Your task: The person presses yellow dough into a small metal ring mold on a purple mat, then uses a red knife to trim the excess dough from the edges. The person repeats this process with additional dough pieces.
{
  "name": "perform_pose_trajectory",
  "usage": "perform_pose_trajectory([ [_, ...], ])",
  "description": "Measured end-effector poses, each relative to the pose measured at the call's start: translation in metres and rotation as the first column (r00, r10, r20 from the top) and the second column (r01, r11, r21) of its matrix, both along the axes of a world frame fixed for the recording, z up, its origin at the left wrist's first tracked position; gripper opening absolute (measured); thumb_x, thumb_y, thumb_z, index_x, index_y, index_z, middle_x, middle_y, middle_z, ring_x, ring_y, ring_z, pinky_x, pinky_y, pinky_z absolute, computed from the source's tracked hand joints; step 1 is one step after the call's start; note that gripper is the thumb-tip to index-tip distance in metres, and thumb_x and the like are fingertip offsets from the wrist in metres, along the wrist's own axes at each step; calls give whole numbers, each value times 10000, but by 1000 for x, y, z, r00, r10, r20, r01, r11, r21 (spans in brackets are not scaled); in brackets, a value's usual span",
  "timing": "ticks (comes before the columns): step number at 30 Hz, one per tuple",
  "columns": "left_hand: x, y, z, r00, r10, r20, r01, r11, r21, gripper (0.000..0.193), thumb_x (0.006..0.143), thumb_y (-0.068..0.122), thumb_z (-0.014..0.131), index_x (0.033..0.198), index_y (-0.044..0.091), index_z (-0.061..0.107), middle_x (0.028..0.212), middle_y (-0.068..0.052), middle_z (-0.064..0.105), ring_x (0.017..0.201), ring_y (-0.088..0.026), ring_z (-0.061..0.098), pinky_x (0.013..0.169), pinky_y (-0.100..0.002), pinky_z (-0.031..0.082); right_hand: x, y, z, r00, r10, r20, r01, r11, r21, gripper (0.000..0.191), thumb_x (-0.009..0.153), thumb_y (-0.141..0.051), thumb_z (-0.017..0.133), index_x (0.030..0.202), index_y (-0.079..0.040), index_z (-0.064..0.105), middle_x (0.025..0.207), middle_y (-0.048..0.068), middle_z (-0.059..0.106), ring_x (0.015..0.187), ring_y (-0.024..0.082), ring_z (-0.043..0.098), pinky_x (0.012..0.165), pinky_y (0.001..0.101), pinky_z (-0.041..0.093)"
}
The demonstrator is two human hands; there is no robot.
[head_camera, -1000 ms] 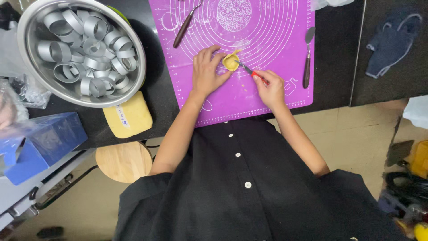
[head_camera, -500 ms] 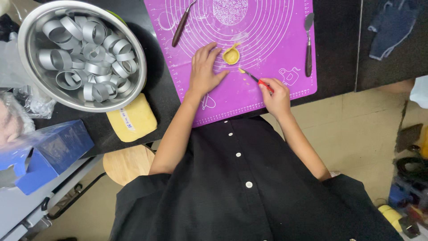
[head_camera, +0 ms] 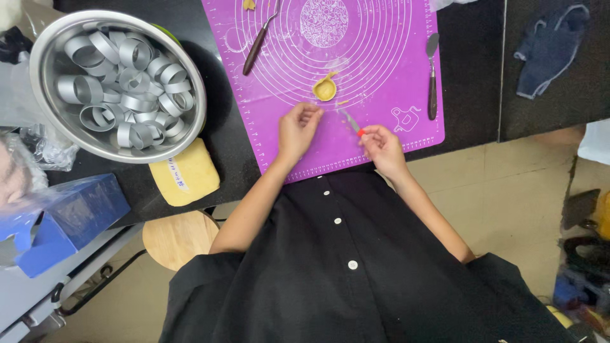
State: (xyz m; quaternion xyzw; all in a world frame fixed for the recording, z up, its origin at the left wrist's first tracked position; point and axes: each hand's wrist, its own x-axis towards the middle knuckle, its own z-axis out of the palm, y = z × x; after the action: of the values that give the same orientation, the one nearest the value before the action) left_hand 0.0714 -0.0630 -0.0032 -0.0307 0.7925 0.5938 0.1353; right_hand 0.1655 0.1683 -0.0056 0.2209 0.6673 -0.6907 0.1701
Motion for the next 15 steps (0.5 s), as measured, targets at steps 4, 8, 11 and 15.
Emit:
perform_pose_trajectory([
  [4, -18, -24, 8, 944, -149, -296, 35, 933, -357, 412, 821, 238, 882, 1150, 93, 681, 1167, -99, 692, 1115, -258, 651, 980, -395, 523, -25, -14, -7, 990, -132, -58, 135, 989, 59, 187, 1038, -68, 548, 1205, 12, 576, 890, 53, 673, 639, 70, 577, 537, 218, 468],
  [8, -39, -13, 23, 892, -308, -330, 115, 862, -495, 716, 674, 336, 931, 1268, 70, 633, 1400, -133, 511, 1343, -337, 442, 1126, -496, 326, -42, -51, -16, 963, -255, -84, 258, 966, 23, 231, 1051, -66, 511, 1264, 21, 521, 927, 75, 668, 630, 82, 580, 532, 230, 473],
  [11, -46, -7, 31, 882, -350, -314, 159, 850, -503, 729, 667, 370, 937, 1268, 89, 634, 1432, -115, 492, 1375, -334, 417, 1148, -496, 298, -45, -56, -9, 952, -272, -139, 278, 960, 25, 332, 1032, -53, 510, 1358, 5, 481, 969, 74, 655, 696, 78, 609, 616, 222, 520],
  [15, -52, -17, 34, 863, -422, -278, 249, 833, -494, 740, 649, 382, 943, 1260, 99, 637, 1410, -115, 499, 1368, -343, 418, 1146, -502, 289, -58, -21, 14, 954, -215, -208, 238, 966, 98, 313, 1028, -41, 589, 1340, -15, 584, 1062, 72, 667, 810, 111, 644, 728, 252, 548],
])
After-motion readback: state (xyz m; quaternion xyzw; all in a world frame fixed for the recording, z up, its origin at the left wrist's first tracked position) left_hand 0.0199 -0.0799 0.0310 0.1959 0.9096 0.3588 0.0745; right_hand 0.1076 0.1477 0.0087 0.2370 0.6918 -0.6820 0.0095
